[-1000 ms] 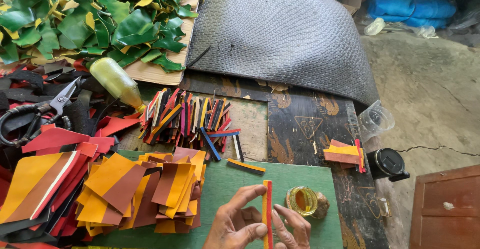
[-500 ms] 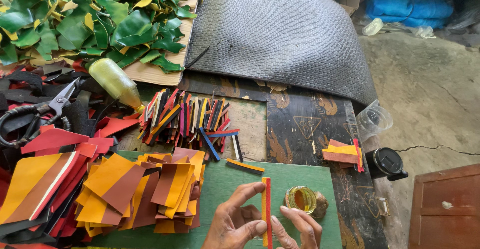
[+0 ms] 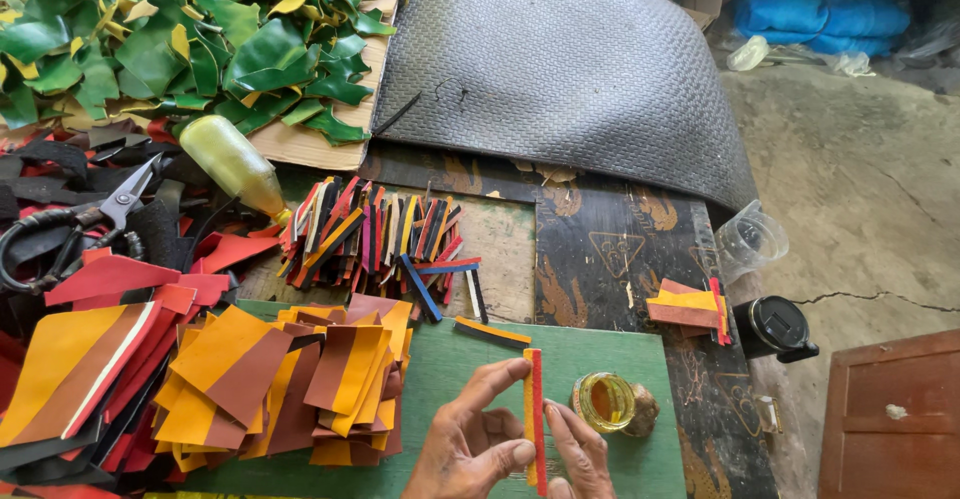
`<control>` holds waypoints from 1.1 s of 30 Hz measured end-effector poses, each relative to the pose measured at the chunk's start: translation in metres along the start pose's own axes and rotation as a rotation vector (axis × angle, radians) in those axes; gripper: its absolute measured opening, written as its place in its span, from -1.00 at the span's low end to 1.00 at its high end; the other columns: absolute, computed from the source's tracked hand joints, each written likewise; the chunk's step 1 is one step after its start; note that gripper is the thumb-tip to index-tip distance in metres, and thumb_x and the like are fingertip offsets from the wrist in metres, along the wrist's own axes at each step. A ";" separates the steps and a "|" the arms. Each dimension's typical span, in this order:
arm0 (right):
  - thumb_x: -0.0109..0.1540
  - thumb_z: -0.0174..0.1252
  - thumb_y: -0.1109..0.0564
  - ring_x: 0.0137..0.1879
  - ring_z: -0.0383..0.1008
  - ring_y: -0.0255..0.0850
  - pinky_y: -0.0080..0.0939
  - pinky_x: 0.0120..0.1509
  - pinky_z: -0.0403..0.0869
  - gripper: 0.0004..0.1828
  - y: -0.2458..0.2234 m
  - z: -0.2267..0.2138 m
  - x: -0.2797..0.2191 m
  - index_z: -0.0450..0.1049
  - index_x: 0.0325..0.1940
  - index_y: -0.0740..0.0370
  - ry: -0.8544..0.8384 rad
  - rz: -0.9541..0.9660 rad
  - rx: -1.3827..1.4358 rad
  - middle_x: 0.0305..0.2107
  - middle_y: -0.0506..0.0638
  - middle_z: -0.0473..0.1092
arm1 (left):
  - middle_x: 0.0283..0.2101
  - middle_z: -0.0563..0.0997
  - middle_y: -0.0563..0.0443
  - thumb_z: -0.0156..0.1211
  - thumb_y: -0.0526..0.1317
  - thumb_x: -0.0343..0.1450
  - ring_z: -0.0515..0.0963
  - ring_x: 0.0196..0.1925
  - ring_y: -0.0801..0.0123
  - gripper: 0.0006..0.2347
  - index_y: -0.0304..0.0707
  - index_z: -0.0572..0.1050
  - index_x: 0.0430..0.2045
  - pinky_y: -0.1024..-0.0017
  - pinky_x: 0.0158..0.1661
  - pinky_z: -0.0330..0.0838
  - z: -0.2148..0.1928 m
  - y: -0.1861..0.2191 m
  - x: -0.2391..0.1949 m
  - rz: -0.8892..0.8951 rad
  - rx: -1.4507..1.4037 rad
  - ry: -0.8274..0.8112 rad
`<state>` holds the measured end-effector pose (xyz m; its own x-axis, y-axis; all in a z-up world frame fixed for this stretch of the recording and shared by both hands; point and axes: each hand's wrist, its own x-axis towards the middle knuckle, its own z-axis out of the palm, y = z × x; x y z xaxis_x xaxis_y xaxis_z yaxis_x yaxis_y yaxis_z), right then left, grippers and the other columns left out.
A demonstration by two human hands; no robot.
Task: The person repeatedly picks small colored leather strips from a pile, applies adhesive from a small jar to one edge, and presses the strip onto a growing stack on the table. The person handles the strips one at a time, aligning them before placing them down.
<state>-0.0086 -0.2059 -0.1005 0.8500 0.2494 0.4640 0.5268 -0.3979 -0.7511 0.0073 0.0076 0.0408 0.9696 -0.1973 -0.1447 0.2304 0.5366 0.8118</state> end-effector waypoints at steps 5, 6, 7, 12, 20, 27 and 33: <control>0.29 0.00 -0.05 0.40 0.37 -0.11 -0.18 0.34 0.34 -0.36 0.003 -0.011 0.017 0.33 0.46 0.13 -0.156 -0.066 0.019 0.32 0.13 0.34 | 0.31 0.34 -0.05 0.37 -0.48 0.25 0.53 -0.30 0.50 -0.36 -0.54 0.28 0.28 0.48 -0.29 0.60 -0.001 0.000 0.002 -0.007 0.009 0.009; 0.29 0.05 -0.13 0.36 0.44 -0.19 -0.32 0.22 0.44 -0.34 -0.001 -0.013 0.021 0.34 0.46 0.08 -0.198 -0.136 0.001 0.30 0.08 0.36 | 0.31 0.33 -0.06 0.38 -0.48 0.25 0.53 -0.30 0.50 -0.36 -0.55 0.28 0.28 0.47 -0.29 0.60 -0.002 0.000 0.003 0.014 0.016 0.007; 0.29 0.06 -0.14 0.37 0.41 -0.18 -0.23 0.33 0.39 -0.41 -0.007 -0.014 0.022 0.39 0.41 0.00 -0.112 -0.138 -0.150 0.28 0.02 0.38 | 0.31 0.32 -0.07 0.39 -0.48 0.25 0.53 -0.29 0.50 -0.36 -0.55 0.28 0.28 0.47 -0.29 0.60 -0.004 0.000 0.004 0.034 0.022 0.005; 0.20 0.10 -0.11 0.32 0.30 -0.06 0.00 0.43 0.28 -0.50 -0.037 -0.009 0.008 0.48 0.22 -0.06 0.059 -0.146 -0.424 0.18 0.00 0.37 | 0.33 0.31 -0.06 0.39 -0.48 0.24 0.56 -0.26 0.47 -0.35 -0.55 0.28 0.28 0.46 -0.23 0.63 -0.006 -0.004 0.004 0.030 -0.006 -0.003; 0.44 -0.19 -0.26 0.24 0.41 -0.25 -0.19 0.36 0.44 -0.59 -0.037 -0.035 0.013 0.49 0.19 -0.23 0.026 -0.042 -0.339 0.19 -0.06 0.35 | 0.27 0.33 -0.10 0.41 -0.48 0.24 0.55 -0.27 0.50 -0.34 -0.58 0.28 0.28 0.49 -0.22 0.57 -0.009 -0.006 0.003 0.030 -0.015 -0.010; 0.36 -0.20 -0.41 0.48 0.27 -0.08 -0.07 0.38 0.34 -0.11 -0.043 -0.020 0.035 0.08 0.56 0.26 0.008 0.288 0.306 0.41 0.17 0.24 | 0.29 0.40 -0.14 0.43 -0.44 0.22 0.60 -0.29 0.51 -0.34 -0.59 0.33 0.27 0.54 -0.21 0.56 0.002 -0.014 0.001 0.015 0.074 -0.081; 0.31 -0.17 -0.39 0.32 0.31 -0.03 -0.07 0.40 0.28 -0.07 -0.043 -0.020 0.040 0.08 0.58 0.28 0.001 0.452 0.416 0.42 0.17 0.23 | 0.30 0.40 -0.17 0.44 -0.43 0.23 0.59 -0.30 0.50 -0.34 -0.58 0.33 0.27 0.56 -0.23 0.53 0.003 -0.016 0.001 0.035 0.073 -0.134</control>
<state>0.0026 -0.1964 -0.0398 0.9892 0.1353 0.0570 0.0691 -0.0865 -0.9939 0.0044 -0.0036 0.0294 0.9561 -0.2898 -0.0433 0.1858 0.4852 0.8545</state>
